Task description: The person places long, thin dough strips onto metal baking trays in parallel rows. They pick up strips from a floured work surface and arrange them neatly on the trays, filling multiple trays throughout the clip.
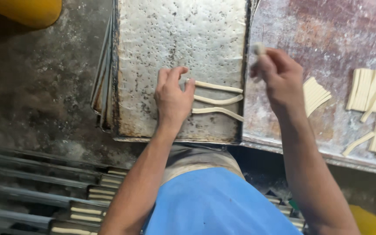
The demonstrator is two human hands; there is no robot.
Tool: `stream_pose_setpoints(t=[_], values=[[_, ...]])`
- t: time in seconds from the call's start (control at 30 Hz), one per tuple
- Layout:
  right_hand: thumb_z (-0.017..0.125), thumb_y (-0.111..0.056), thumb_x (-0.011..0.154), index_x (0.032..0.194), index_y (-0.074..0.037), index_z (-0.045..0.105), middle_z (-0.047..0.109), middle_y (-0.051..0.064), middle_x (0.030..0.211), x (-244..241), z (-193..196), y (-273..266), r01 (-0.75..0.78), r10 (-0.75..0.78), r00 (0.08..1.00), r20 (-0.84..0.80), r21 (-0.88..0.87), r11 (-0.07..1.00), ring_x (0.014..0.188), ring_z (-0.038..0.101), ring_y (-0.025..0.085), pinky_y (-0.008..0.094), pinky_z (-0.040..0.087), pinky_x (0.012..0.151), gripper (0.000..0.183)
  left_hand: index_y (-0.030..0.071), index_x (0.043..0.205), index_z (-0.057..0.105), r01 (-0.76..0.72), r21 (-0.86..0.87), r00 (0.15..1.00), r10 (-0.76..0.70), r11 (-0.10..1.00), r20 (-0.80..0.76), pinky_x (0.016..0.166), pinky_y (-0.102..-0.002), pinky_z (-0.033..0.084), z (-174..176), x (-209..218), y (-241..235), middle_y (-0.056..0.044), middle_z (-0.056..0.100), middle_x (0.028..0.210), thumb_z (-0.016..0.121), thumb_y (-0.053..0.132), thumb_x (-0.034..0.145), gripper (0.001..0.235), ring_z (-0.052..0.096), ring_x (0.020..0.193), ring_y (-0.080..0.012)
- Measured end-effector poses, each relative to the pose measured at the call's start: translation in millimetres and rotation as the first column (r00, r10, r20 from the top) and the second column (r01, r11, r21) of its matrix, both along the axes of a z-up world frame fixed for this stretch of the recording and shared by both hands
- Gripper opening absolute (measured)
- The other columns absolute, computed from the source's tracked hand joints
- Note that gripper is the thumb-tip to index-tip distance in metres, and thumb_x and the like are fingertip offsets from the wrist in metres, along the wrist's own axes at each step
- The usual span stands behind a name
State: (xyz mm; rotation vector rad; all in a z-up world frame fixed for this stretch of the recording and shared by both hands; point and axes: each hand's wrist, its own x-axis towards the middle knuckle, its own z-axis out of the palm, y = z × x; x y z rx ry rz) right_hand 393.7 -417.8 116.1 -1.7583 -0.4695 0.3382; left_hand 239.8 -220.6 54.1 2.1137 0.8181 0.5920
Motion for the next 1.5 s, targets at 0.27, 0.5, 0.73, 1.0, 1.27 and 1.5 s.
stream_pose_setpoints(t=[0.27,0.5,0.73,1.0,1.27,1.5], values=[[0.072,-0.015,0.115,0.126,-0.001,0.071,0.070,0.014,0.115,-50.6,12.0,-5.1,0.125,-0.036,0.967,0.251,-0.348,0.929,0.107,0.064,0.024,0.038,0.054,0.096,0.018,-0.001,0.116,0.072,0.645,-0.118,0.757,-0.608,0.755,0.240,0.080,-0.030,0.070,56.5,-29.9,-0.8,-0.017,0.080,0.101,0.053,-0.003,0.105,0.022,0.080,0.090,-0.0256],[0.069,-0.025,0.112,0.087,-0.013,0.075,0.074,0.006,0.077,-268.7,-193.8,-205.8,0.657,-0.778,0.555,-0.294,-0.419,0.627,0.065,0.069,0.012,0.025,0.056,0.070,0.028,0.017,0.091,0.071,0.880,-0.447,0.248,-0.959,0.164,0.137,0.070,-0.034,0.053,12.8,-123.2,-64.4,0.000,0.072,0.078,0.072,0.032,0.100,0.018,0.071,0.070,-0.0210],[0.067,-0.020,0.096,0.162,-0.004,0.047,0.062,0.019,0.154,-493.4,-329.9,-71.9,0.652,0.004,-0.051,-0.999,-0.030,0.757,0.133,0.063,0.033,0.049,0.050,0.118,0.071,0.018,0.145,0.065,0.843,-0.537,-0.306,-0.831,-0.010,-0.465,0.122,-0.039,0.033,-303.6,-208.2,2.2,-0.012,0.063,0.149,0.066,0.038,0.088,0.060,0.053,0.142,-0.0298],[0.080,-0.048,0.079,0.105,-0.016,0.067,0.070,0.004,0.111,-393.6,-303.8,-17.1,-0.212,-0.340,0.439,-0.832,-0.463,0.860,0.099,0.068,0.025,0.042,0.053,0.079,0.043,0.012,0.104,0.082,0.923,-0.346,-0.311,-0.205,0.165,-0.928,0.075,-0.045,0.065,-302.3,-172.0,-13.4,-0.011,0.079,0.102,0.066,0.015,0.092,0.020,0.079,0.098,-0.0311],[0.071,-0.038,0.099,0.085,-0.014,0.074,0.069,0.005,0.081,-463.1,-516.8,-82.4,0.489,-0.864,-0.012,-0.503,-0.757,0.434,0.074,0.061,0.023,0.041,0.049,0.072,0.028,0.012,0.093,0.082,0.820,-0.427,-0.238,-0.452,0.381,-0.860,0.074,-0.047,0.060,-620.5,-134.5,-116.5,-0.018,0.079,0.095,0.071,0.037,0.094,0.028,0.078,0.093,-0.0389],[0.082,-0.011,0.089,0.094,-0.014,0.067,0.057,-0.001,0.078,-504.6,-723.3,-94.9,0.865,-0.856,-0.203,-0.475,-0.496,0.070,0.076,0.054,0.011,0.025,0.044,0.076,0.016,0.003,0.119,0.076,0.874,-0.308,-0.229,-0.241,0.375,-0.943,0.089,-0.051,0.062,-857.3,-88.0,-108.3,-0.017,0.076,0.122,0.053,0.043,0.107,0.047,0.076,0.110,-0.0370]])
